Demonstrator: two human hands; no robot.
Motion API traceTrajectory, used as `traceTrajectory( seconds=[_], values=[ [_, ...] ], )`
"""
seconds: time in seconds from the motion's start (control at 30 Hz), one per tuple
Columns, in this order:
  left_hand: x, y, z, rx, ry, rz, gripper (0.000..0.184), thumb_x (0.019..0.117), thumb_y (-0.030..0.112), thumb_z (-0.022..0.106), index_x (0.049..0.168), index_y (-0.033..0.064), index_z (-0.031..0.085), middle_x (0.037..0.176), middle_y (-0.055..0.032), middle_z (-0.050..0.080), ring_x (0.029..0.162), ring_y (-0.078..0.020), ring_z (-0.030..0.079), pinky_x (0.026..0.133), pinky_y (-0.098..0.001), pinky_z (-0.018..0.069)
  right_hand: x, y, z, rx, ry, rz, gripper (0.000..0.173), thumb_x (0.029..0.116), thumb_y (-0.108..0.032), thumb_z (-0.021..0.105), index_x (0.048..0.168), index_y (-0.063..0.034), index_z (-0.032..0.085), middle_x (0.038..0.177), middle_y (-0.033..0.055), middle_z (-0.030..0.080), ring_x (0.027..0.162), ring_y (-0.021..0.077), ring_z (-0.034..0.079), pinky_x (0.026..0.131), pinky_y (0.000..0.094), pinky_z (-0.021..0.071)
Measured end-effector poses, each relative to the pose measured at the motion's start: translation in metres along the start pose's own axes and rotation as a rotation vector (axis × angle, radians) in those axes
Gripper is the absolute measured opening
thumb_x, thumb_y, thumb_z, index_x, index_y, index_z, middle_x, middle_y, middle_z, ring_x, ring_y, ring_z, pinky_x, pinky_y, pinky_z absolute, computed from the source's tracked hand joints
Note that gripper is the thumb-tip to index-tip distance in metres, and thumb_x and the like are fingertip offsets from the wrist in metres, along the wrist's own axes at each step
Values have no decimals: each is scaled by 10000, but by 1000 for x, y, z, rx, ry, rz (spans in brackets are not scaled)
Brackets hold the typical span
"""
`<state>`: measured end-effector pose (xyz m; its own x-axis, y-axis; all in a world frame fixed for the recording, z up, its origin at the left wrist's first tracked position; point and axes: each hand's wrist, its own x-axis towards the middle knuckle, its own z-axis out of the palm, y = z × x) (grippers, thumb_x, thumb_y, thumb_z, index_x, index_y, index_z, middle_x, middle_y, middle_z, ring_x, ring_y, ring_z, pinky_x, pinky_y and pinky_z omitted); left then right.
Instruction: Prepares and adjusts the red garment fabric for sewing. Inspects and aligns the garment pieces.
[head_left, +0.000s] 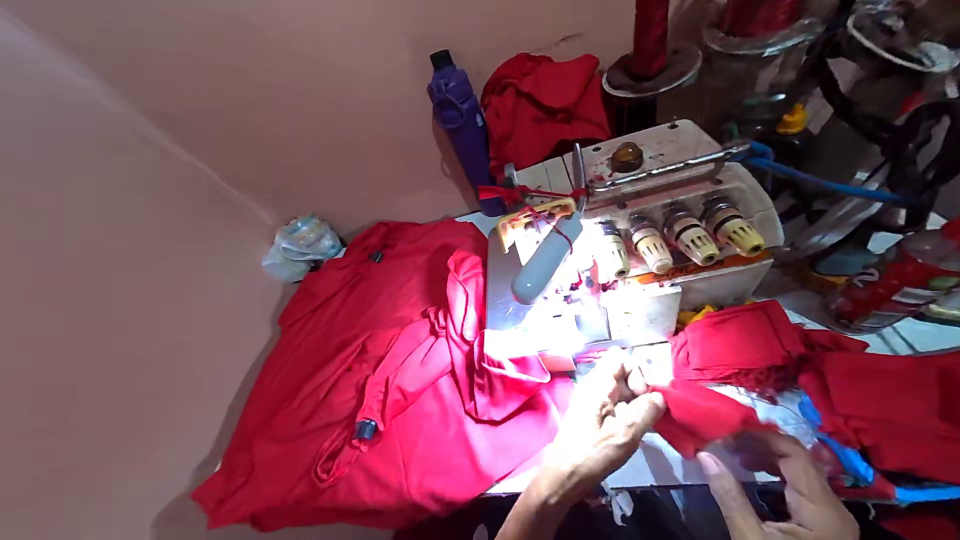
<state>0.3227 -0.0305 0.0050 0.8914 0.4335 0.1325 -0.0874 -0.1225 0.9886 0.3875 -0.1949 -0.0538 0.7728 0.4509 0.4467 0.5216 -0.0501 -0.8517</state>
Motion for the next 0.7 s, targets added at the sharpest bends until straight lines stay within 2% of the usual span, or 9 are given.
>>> traceTrajectory(
  seconds=[0.07,0.2,0.4,0.43,0.53,0.63,0.7],
  values=[
    [-19,2,-13,7,31,-33,115,926,11,540,886,106,489,757,99,497,686,52,496,630,-130,413,5,-2,13,5,-28,-61,457,946,-291,686,1201,77,592,1104,180,654,1040,51,586,878,148,462],
    [-55,-2,-37,-52,125,-34,122,926,-23,552,900,97,552,857,89,558,793,52,561,716,-133,484,-4,-15,38,77,-154,-69,372,905,-198,696,1148,75,631,1081,192,649,1025,96,590,874,167,463],
    [-95,-24,-68,-236,228,-93,201,934,-12,523,929,187,495,798,138,595,717,50,573,654,-144,484,-12,-24,50,126,-256,0,273,942,-182,670,1075,53,708,1056,156,671,1009,44,619,878,130,494],
    [-100,-26,-69,-263,237,-105,200,930,1,527,917,199,502,798,144,586,721,51,569,655,-144,481,-11,-27,51,126,-261,9,291,944,-199,672,1068,61,708,1060,167,681,1013,56,633,892,143,504],
    [-110,-33,-70,-317,240,-94,189,935,37,556,906,217,505,787,162,562,720,64,550,655,-133,467,-11,-37,57,144,-332,-8,383,908,-236,705,1089,101,703,1096,227,720,1048,162,674,947,261,503],
    [-117,-31,-65,-394,270,-109,154,936,58,574,924,205,528,797,142,588,725,49,575,658,-138,489,-21,-24,76,196,-438,-102,393,848,-191,721,1165,40,695,1147,145,717,1122,99,648,979,223,509],
    [-121,-28,-63,-513,286,-125,130,942,108,621,919,220,560,802,130,625,732,37,610,671,-151,518,-29,-17,90,213,-433,-111,386,827,-192,724,1151,17,707,1124,112,724,1113,74,643,984,217,499]
  ],
)
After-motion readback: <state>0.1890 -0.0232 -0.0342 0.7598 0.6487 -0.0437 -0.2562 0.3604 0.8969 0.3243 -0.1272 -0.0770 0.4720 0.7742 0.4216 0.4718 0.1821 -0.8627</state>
